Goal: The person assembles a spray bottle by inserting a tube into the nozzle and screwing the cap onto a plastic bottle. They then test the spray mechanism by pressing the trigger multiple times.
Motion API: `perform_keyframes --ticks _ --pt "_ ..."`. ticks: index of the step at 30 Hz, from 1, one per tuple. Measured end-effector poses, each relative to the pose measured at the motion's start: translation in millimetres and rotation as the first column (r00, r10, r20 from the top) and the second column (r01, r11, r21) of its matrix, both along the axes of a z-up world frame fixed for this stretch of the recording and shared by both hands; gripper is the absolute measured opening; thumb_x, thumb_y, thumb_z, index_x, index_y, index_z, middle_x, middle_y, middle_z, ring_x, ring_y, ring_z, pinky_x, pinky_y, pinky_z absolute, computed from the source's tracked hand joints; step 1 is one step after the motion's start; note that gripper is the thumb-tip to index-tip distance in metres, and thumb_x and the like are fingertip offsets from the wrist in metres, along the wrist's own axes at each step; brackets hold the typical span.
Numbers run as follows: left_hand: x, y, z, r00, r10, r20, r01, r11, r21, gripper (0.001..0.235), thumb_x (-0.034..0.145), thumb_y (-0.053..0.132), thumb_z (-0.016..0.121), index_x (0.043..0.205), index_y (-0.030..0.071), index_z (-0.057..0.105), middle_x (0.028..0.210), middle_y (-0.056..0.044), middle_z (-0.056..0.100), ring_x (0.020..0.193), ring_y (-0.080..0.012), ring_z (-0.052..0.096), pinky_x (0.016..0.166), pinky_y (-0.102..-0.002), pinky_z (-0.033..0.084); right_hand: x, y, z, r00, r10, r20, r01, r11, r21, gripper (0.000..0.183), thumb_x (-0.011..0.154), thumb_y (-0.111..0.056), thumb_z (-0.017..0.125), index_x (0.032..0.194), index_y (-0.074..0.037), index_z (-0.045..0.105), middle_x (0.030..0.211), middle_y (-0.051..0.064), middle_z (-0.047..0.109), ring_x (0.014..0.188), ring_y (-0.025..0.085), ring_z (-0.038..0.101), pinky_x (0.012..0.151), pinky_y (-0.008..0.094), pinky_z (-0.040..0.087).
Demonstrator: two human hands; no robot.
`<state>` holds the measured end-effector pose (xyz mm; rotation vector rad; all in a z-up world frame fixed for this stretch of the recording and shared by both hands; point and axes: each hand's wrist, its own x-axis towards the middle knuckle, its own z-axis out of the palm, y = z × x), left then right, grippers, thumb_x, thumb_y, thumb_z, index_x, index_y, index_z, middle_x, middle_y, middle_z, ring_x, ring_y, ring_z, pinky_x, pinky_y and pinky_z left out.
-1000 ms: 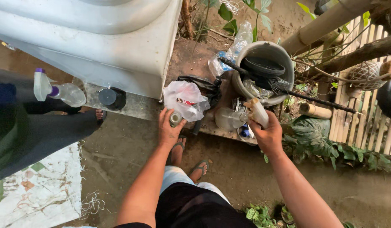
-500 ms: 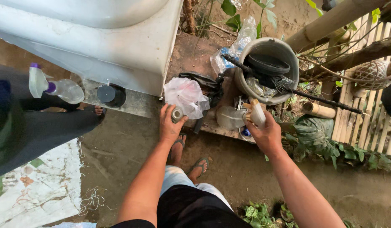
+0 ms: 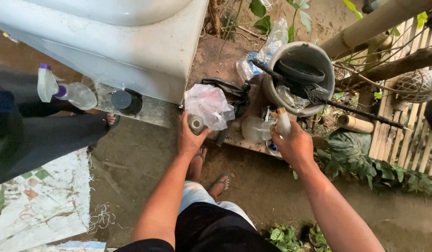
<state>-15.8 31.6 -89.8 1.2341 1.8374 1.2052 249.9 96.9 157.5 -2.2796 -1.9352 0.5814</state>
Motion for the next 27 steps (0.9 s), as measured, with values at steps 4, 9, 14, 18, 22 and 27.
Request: perform_keyframes --ticks 4,9,14,18,22,27 --pt "8.0 -34.2 22.8 0.972 0.187 -0.144 -0.164 0.974 0.157 0.1 0.074 0.03 0.09 0.146 -0.008 0.032 0.145 -0.034 0.041 0.135 -0.0496 0.041 0.113 -0.053 0.035 -2.3 -1.3 -0.7 1.0 0.011 -0.019 -0.01 1.0 0.019 0.048 0.082 -0.038 0.077 0.117 -0.005 0.068 0.097 0.023 0.073 0.092 0.042 0.071 0.081 0.048 0.055" --pt "78.0 -64.1 70.5 0.936 -0.263 -0.233 0.318 0.917 0.24 0.049 0.086 0.027 0.084 0.127 0.012 0.061 0.127 -0.011 0.06 0.121 -0.0324 0.058 0.107 -0.044 0.046 3.7 -2.1 -3.0 0.999 0.013 -0.039 -0.013 1.0 0.0 0.045 0.083 -0.036 0.077 0.115 -0.006 0.068 0.098 0.023 0.073 0.093 0.042 0.07 0.082 0.049 0.055" --pt "147.4 26.2 102.0 0.948 -0.296 -0.116 0.318 0.864 0.392 0.063 0.078 0.021 0.082 0.134 0.005 0.058 0.135 -0.015 0.059 0.126 -0.0366 0.055 0.107 -0.048 0.044 7.3 -0.8 -9.2 0.999 0.036 0.031 -0.036 0.999 -0.009 0.045 0.08 -0.035 0.078 0.111 -0.005 0.066 0.096 0.024 0.073 0.091 0.043 0.069 0.081 0.051 0.054" --pt "159.2 54.6 117.2 0.931 -0.336 -0.14 0.361 0.805 0.471 0.054 0.081 0.015 0.078 0.132 0.009 0.06 0.133 -0.009 0.064 0.129 -0.0319 0.061 0.109 -0.045 0.048 14.8 -0.4 -9.4 0.993 0.121 0.006 -0.121 0.992 0.03 0.05 0.078 -0.032 0.078 0.111 0.0 0.06 0.098 0.025 0.068 0.09 0.045 0.067 0.078 0.051 0.053" --pt "159.9 50.7 120.7 0.914 -0.401 -0.058 0.378 0.792 0.479 0.054 0.081 0.015 0.08 0.13 0.005 0.06 0.126 -0.013 0.066 0.118 -0.0336 0.065 0.099 -0.046 0.05 22.6 4.5 -1.3 0.977 0.201 -0.068 -0.189 0.971 0.145 0.037 0.084 -0.027 0.074 0.104 0.0 0.061 0.099 0.024 0.066 0.088 0.044 0.064 0.074 0.05 0.052" --pt "172.8 46.8 118.4 0.926 -0.371 0.07 0.287 0.813 0.506 0.053 0.077 0.012 0.08 0.125 0.002 0.059 0.123 -0.017 0.063 0.114 -0.0363 0.063 0.097 -0.044 0.053 18.9 1.8 3.1 0.974 0.208 -0.085 -0.19 0.965 0.181 0.026 0.083 -0.024 0.075 0.091 -0.002 0.064 0.092 0.02 0.067 0.084 0.041 0.065 0.073 0.048 0.053"
